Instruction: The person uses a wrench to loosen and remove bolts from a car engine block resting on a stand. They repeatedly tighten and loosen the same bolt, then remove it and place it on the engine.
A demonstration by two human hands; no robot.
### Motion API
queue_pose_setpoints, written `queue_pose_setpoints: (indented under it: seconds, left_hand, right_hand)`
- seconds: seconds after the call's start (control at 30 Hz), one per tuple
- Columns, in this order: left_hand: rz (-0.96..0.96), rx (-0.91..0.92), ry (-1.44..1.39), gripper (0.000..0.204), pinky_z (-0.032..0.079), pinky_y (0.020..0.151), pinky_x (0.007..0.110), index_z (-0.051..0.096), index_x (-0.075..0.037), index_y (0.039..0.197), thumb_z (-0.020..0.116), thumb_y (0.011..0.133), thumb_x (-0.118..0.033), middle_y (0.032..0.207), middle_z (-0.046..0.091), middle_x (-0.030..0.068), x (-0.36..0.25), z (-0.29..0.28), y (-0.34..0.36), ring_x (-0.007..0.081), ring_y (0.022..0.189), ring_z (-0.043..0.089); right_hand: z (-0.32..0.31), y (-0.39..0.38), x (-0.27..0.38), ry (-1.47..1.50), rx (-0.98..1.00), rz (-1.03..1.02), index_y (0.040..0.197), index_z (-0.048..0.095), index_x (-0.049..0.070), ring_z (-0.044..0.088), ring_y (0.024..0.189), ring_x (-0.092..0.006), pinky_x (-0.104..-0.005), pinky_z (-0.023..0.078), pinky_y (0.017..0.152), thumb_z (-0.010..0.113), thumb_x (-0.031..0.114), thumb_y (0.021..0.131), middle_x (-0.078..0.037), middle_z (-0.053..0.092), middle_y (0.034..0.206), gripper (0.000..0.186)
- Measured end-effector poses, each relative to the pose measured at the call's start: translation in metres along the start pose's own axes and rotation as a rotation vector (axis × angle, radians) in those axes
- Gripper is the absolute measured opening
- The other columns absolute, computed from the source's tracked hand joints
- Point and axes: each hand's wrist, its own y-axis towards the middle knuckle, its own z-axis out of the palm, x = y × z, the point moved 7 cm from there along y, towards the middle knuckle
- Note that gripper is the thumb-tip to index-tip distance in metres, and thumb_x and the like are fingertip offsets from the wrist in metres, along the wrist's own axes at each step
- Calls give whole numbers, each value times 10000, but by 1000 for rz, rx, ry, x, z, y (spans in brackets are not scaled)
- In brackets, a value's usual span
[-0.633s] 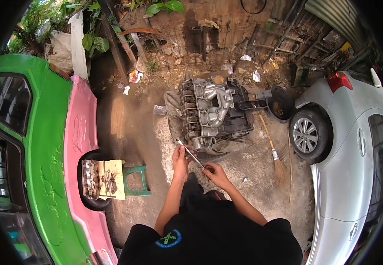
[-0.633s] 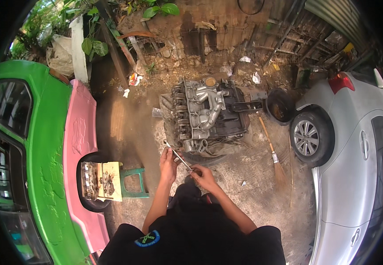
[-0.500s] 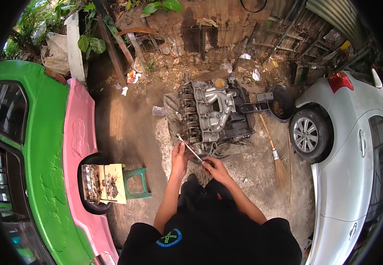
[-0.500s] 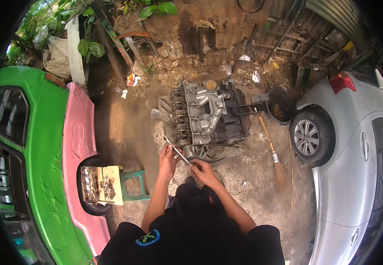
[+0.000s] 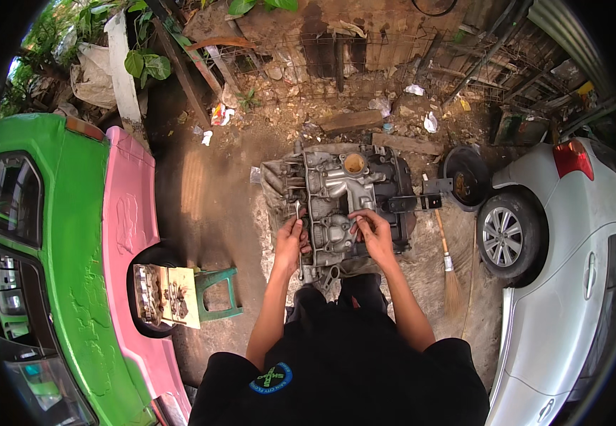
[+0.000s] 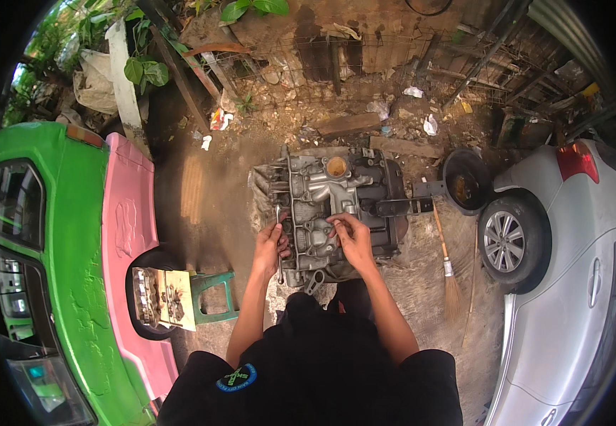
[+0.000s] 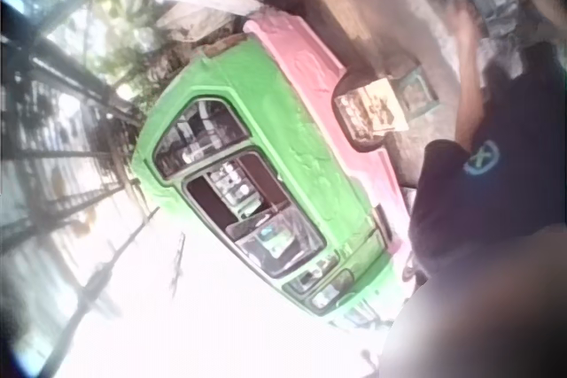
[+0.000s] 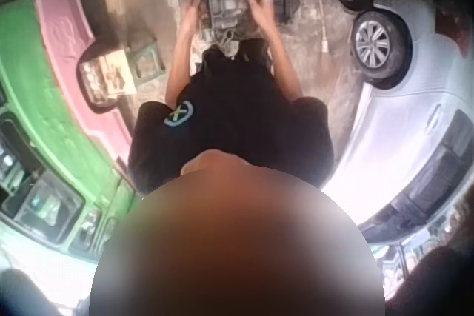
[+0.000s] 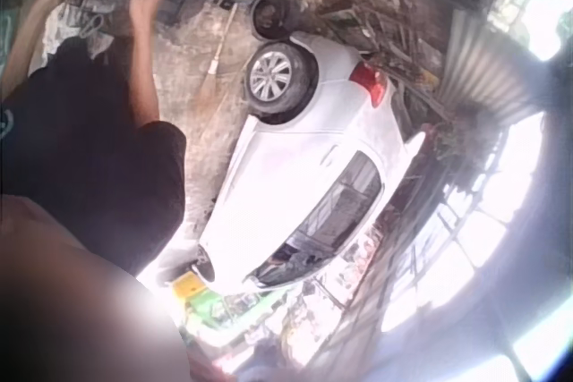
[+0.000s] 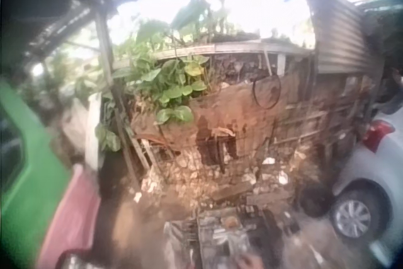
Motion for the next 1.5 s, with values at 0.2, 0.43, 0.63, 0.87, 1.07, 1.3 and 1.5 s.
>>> queue_pose_setpoints:
  seconds: [0.2,0.43,0.63,0.87,1.07,1.3,1.5]
  left_hand:
    - [167,-168,496,443,412,499,230,526,-117,1521,541,1087,-207,738,484,-49,-18,33,45,46,605,434]
    - [410,-348,746,410,499,632,354,595,-17,1417,582,1020,-120,707,623,183,-19,47,72,172,595,542]
    - [365,-354,862,393,524,707,402,615,-2,1381,591,999,-92,862,646,338,-31,59,70,311,702,694]
    - [401,-315,1022,380,527,731,480,634,20,1346,574,978,-49,888,619,368,-59,75,62,497,883,674]
    - [466,-323,1133,403,533,732,522,617,69,1342,533,951,12,886,637,370,-57,87,59,502,850,679]
    - [493,-246,1227,400,546,753,528,616,95,1313,544,930,5,897,654,363,-67,84,63,500,867,685]
    - [461,-244,1223,449,545,718,539,557,155,1345,530,919,16,824,639,381,-52,99,67,497,813,693]
  right_hand:
    - [-34,52,7,19,54,25,1105,716,18,531,636,-52,-233,444,588,526,138,1083,-27,661,765,225]
    - [-42,77,2,-14,179,69,1123,706,32,538,617,-53,-239,446,572,527,116,1067,-24,667,757,206]
    - [-39,84,-5,-43,160,143,1118,715,38,520,576,-54,-257,411,532,528,109,1060,-28,677,747,208]
    - [-38,93,-3,-142,105,77,1097,713,14,478,476,-44,-247,386,455,516,96,1065,-34,670,731,216]
    - [-39,95,2,-231,100,141,1101,732,53,582,601,-73,-285,447,563,563,68,1008,-45,713,745,194]
    - [-35,97,4,-236,95,65,1105,710,8,517,470,-70,-275,403,446,544,91,1045,-50,689,734,195]
    - [-36,98,5,-244,75,63,1103,710,8,515,475,-63,-269,405,452,541,81,1039,-51,692,742,195]
